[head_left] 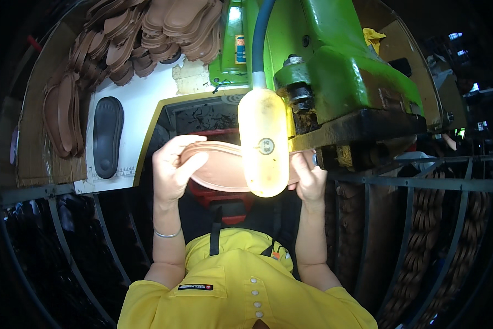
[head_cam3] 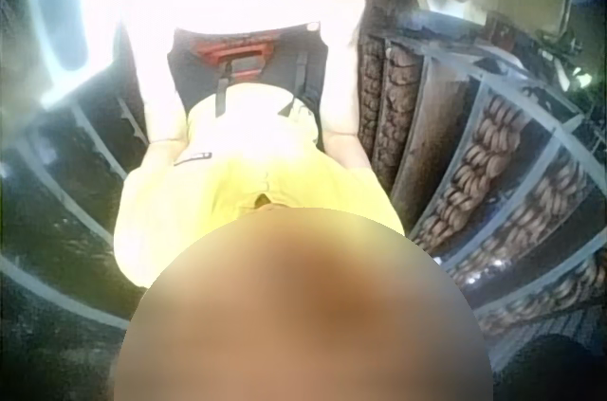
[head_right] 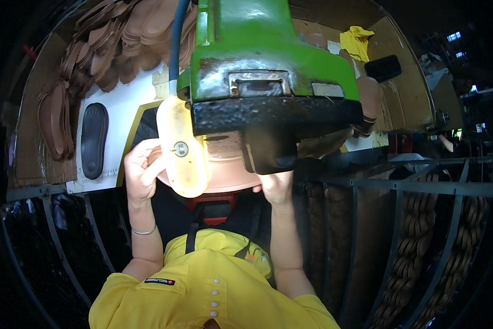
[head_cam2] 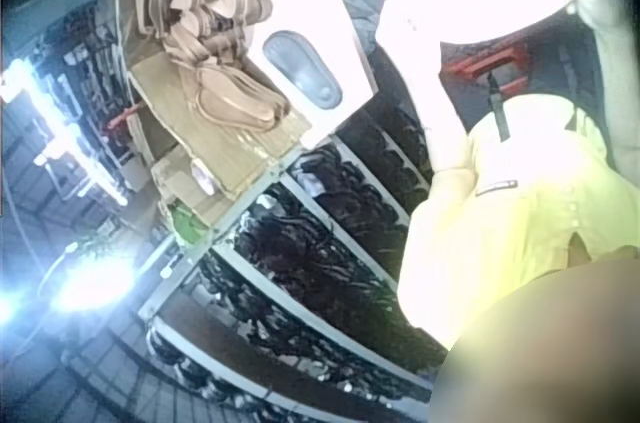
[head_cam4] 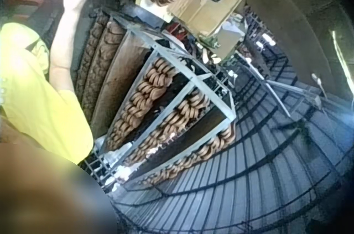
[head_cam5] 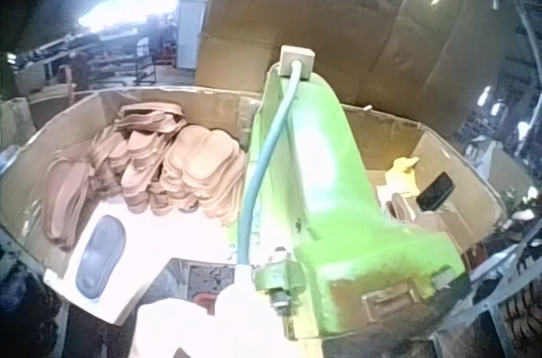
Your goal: Operating a trimming machine to remove excess material from shoe soles.
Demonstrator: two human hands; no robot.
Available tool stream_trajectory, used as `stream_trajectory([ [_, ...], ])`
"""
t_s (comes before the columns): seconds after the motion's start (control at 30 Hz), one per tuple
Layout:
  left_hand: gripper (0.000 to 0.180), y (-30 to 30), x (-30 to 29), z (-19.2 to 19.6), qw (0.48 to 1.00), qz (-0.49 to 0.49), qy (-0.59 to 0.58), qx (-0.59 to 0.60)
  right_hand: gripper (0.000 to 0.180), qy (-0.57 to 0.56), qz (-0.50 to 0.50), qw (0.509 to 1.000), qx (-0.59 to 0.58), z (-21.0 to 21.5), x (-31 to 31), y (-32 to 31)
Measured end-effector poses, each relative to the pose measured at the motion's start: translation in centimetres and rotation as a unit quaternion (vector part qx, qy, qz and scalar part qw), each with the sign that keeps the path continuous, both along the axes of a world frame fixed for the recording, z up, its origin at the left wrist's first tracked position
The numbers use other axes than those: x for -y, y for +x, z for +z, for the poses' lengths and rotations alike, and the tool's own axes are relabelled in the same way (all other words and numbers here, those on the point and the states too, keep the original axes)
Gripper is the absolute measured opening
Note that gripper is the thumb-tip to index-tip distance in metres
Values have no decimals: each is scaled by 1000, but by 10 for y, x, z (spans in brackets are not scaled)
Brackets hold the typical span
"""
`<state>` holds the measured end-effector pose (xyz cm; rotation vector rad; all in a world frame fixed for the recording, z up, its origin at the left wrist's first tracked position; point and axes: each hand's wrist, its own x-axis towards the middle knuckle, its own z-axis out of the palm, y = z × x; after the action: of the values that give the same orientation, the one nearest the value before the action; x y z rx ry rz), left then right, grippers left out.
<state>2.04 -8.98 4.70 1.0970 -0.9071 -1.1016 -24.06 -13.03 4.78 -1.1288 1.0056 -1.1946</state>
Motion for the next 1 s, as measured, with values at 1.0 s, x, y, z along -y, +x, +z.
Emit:
stream_trajectory([
  [1.0, 19, -3, 9, 1, 992, -5, 32, -125, 29, 19, 79, 992, 98, 3, 1, -12],
])
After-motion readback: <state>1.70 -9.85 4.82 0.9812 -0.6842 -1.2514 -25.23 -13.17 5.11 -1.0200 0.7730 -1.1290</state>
